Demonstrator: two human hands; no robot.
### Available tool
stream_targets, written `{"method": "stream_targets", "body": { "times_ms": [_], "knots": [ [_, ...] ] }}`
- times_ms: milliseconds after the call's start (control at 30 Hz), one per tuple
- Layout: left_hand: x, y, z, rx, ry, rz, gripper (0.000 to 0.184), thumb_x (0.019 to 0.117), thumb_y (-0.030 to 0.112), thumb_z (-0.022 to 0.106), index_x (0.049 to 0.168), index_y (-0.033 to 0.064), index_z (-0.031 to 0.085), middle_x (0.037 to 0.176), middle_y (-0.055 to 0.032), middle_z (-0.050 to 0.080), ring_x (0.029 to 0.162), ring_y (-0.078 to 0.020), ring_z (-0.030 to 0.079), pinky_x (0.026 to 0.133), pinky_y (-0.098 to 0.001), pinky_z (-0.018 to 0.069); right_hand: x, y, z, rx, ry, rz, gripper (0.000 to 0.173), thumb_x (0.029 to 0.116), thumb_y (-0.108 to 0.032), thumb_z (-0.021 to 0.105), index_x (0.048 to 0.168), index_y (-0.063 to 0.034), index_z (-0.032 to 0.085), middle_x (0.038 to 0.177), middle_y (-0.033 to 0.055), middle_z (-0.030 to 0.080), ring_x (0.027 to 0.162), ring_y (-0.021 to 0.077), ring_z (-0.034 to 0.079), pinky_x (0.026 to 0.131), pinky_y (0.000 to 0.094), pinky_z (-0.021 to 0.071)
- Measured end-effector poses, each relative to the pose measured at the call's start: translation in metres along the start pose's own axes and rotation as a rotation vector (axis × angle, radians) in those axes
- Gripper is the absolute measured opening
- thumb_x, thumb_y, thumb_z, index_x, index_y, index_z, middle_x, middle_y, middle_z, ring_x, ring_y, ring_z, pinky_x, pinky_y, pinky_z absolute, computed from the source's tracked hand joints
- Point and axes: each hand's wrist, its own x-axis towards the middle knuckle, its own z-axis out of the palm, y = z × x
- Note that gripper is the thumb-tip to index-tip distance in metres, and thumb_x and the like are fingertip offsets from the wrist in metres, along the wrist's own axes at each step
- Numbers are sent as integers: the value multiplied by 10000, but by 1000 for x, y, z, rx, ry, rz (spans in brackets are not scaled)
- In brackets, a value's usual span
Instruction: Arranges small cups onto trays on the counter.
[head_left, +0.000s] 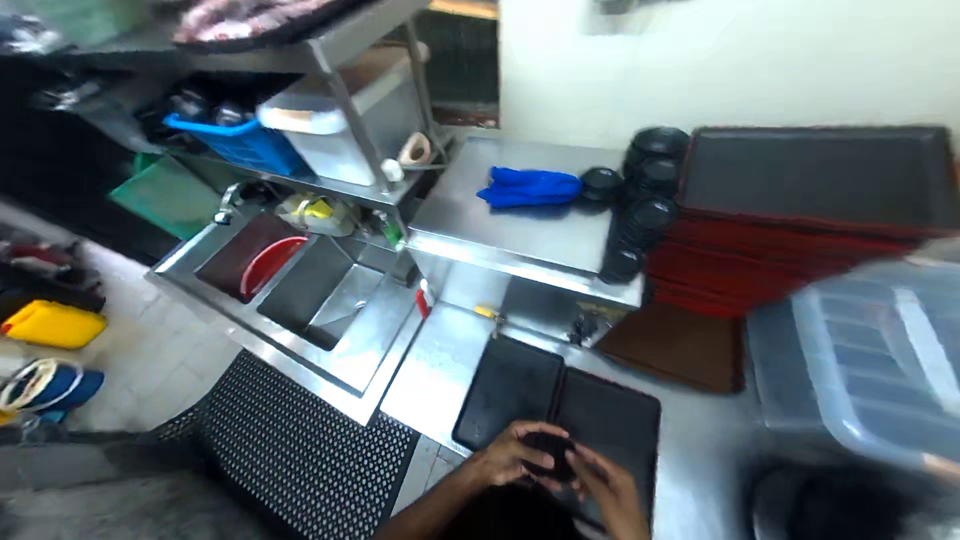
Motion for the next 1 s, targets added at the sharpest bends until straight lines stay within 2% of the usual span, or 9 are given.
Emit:
{"method": "stream_targets", "body": {
  "times_ms": [67, 233, 367, 467, 600, 667, 733, 900, 1000],
  "knots": [
    [-2, -7, 3, 43, 88, -41, 493, 868, 73, 749, 1349, 103, 645, 1314, -162, 659, 1085, -369, 691, 837, -580, 614, -5, 9, -8, -6, 85, -4, 226, 965, -152, 709, 1130, -5, 754, 860, 97, 750, 615, 165, 687, 585, 353, 626],
    [1, -27, -21, -135, 299, -32, 658, 775, 232, 852, 1376, 147, 599, 1302, -168, 651, 1084, -346, 692, 793, -525, 632, 43, 22, -40, 14, 163, 168, 305, 1007, -204, 667, 1179, 45, 704, 874, 123, 742, 684, 172, 707, 689, 360, 630],
    [12, -40, -41, -258, 403, -5, 661, 843, 210, 773, 1437, 119, 496, 1323, -202, 616, 1107, -364, 676, 805, -518, 630, 128, 105, -47, -79, 295, 313, 316, 1030, -209, 631, 1214, 45, 673, 976, 198, 747, 804, 269, 753, 804, 458, 638],
    [24, -43, -53, -238, 441, -37, 613, 903, 189, 721, 1449, 108, 454, 1320, -232, 602, 1103, -391, 672, 824, -536, 624, 165, 118, -33, -26, 268, 373, 386, 1002, -248, 679, 1277, 23, 668, 1073, 200, 747, 896, 282, 761, 860, 470, 636],
    [45, -41, -61, -246, 502, -39, 557, 924, 172, 677, 1427, 93, 453, 1279, -257, 605, 1063, -400, 677, 805, -540, 620, 145, 92, -8, -90, 184, 324, 539, 973, -466, 697, 1289, -30, 671, 1102, 225, 723, 952, 372, 718, 860, 584, 589],
    [55, -41, -60, -219, 508, -52, 512, 942, 163, 652, 1414, 82, 471, 1256, -253, 617, 1044, -391, 683, 796, -530, 623, 124, 76, 0, -56, -21, 328, 532, 969, -488, 694, 1295, -68, 688, 1044, 183, 729, 833, 281, 705, 782, 482, 601],
    [62, -41, -59, -143, 497, -91, 478, 956, 154, 629, 1411, 77, 500, 1235, -244, 635, 1021, -375, 692, 789, -519, 625, 106, 71, 6, -27, -138, 324, 445, 967, -413, 722, 1254, -73, 721, 950, 141, 733, 733, 201, 673, 721, 397, 586],
    [71, -43, -53, 0, 549, -178, 397, 989, 68, 600, 1382, 41, 554, 1241, -245, 638, 1021, -384, 690, 802, -545, 618, 107, 87, -19, 68, 157, 291, 219, 1006, -162, 680, 1149, -8, 739, 954, 144, 750, 755, 192, 722, 754, 380, 627],
    [79, -47, -52, -155, 572, -106, 389, 983, 82, 565, 1370, 65, 539, 1226, -238, 631, 991, -362, 692, 786, -501, 623, 120, 80, -32, 35, 111, 307, 274, 1026, -229, 663, 1192, -18, 716, 995, 152, 743, 760, 206, 723, 748, 398, 626]
  ]
}}
